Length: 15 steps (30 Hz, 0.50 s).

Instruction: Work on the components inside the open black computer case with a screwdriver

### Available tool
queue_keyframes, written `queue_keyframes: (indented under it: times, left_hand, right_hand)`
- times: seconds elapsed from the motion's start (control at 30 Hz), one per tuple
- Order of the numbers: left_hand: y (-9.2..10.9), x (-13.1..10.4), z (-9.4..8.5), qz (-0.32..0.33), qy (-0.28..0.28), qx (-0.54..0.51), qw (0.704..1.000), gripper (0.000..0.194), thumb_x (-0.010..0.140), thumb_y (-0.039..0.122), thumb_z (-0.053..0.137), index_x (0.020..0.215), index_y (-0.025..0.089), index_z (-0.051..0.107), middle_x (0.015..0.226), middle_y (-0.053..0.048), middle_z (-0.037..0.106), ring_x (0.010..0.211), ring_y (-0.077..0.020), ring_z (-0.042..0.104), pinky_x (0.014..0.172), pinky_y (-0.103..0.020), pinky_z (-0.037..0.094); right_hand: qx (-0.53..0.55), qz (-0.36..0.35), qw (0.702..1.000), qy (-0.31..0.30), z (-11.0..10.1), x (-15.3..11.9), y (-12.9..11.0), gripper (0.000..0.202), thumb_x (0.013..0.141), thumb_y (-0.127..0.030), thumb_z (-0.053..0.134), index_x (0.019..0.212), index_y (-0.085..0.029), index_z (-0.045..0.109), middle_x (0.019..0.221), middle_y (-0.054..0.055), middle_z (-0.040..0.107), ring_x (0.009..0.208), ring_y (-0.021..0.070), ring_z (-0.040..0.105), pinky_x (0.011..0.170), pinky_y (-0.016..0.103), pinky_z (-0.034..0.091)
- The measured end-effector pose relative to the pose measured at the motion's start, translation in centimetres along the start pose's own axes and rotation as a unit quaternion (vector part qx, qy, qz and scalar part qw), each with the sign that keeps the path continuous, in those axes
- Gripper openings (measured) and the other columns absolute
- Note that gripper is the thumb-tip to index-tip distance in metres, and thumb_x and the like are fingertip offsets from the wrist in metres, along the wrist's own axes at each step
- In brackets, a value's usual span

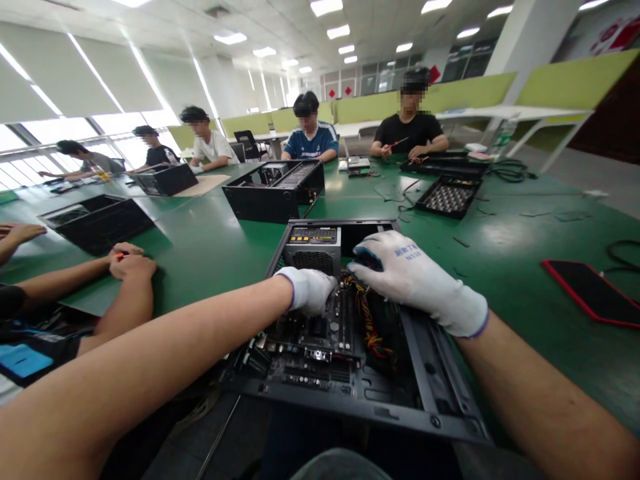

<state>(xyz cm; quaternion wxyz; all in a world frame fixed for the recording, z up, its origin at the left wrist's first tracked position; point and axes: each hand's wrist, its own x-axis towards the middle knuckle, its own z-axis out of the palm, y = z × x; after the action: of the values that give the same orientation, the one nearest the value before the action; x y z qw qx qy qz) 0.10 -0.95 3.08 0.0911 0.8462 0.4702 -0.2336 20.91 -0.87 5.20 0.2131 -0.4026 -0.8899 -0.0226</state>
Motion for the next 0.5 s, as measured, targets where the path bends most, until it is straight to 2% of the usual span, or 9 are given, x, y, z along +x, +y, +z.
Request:
queue_keyframes:
  times: [0.1,0.3,0.5]
  left_hand:
    - [-0.6,1.4,1.1,0.006,-0.009,0.002,1.0,0.056,0.077,0.031,0.077,0.129,0.017,0.062,0.132,-0.015,0.071,0.121,-0.032,0.07,0.102,-0.039,0.056]
    - [-0.9,1.8,1.9,-0.028,-0.02,0.016,0.999,0.075,0.072,0.019,0.078,0.142,0.011,0.053,0.136,-0.022,0.067,0.121,-0.0342,0.069,0.1,-0.04,0.057]
    - [-0.9,1.7,1.8,-0.065,-0.004,0.032,0.997,0.064,0.081,0.027,0.074,0.141,0.013,0.056,0.137,-0.023,0.064,0.119,-0.0378,0.069,0.098,-0.046,0.059]
  right_hand:
    - [0.01,-0.001,1.0,0.006,0.1,-0.1,0.1,0.046,0.099,-0.052,0.058,0.118,-0.013,0.073,0.117,0.015,0.071,0.112,0.0307,0.062,0.101,0.041,0.045]
    - [0.046,-0.028,0.998,0.035,0.3,-0.7,0.1,0.043,0.1,-0.051,0.057,0.117,-0.014,0.072,0.118,0.016,0.071,0.113,0.0319,0.062,0.101,0.045,0.047]
    - [0.046,-0.034,0.998,0.03,0.1,-1.0,0.0,0.044,0.1,-0.049,0.059,0.117,-0.012,0.072,0.119,0.017,0.071,0.114,0.0333,0.063,0.102,0.047,0.048]
